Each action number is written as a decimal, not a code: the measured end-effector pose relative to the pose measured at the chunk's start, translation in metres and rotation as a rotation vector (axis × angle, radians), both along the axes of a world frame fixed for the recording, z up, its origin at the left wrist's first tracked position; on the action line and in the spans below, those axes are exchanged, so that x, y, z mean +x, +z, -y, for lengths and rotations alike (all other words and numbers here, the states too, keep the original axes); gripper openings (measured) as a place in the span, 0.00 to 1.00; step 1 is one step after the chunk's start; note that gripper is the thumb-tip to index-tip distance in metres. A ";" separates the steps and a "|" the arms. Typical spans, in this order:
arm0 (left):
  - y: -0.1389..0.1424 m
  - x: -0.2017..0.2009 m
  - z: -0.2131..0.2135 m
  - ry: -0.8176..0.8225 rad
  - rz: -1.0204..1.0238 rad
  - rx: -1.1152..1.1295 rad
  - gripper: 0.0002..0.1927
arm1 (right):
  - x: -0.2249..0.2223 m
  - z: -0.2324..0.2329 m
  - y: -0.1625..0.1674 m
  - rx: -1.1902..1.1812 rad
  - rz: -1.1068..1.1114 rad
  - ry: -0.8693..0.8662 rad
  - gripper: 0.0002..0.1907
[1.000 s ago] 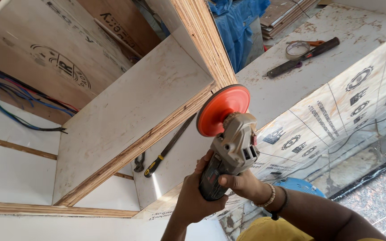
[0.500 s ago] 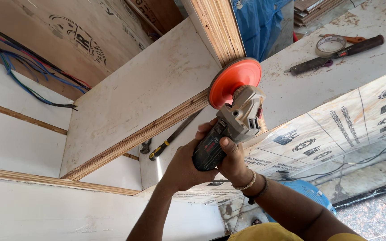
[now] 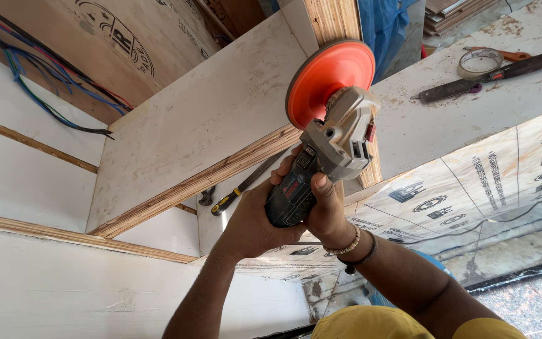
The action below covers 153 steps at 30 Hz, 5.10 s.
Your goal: The person is using an angle grinder with a sanding disc to smooth the edges and corners of a wooden shelving unit.
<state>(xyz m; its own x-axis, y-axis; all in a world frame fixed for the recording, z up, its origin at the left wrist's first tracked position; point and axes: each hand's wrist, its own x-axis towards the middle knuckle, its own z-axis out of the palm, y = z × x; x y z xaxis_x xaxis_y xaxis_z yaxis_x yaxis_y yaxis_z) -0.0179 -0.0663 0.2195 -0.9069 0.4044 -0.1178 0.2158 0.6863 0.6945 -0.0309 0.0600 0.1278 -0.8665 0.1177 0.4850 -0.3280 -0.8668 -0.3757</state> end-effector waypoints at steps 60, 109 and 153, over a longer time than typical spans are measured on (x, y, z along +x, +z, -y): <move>0.017 -0.022 -0.002 -0.062 -0.027 -0.253 0.34 | -0.034 0.013 -0.021 -0.270 -0.194 0.051 0.28; 0.007 -0.028 0.004 -0.066 0.007 -0.177 0.33 | -0.039 0.022 -0.042 -0.302 -0.185 0.075 0.28; 0.043 -0.020 0.007 -0.125 -0.064 -0.192 0.34 | -0.031 0.018 0.012 -0.287 -0.219 -0.013 0.27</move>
<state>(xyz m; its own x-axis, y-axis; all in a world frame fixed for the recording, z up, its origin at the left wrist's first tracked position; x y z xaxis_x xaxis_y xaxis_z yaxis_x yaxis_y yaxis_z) -0.0384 -0.0732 0.2623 -0.8593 0.4897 -0.1474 0.3469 0.7699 0.5356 -0.0614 0.0423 0.1396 -0.7429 0.2865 0.6049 -0.3856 -0.9219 -0.0369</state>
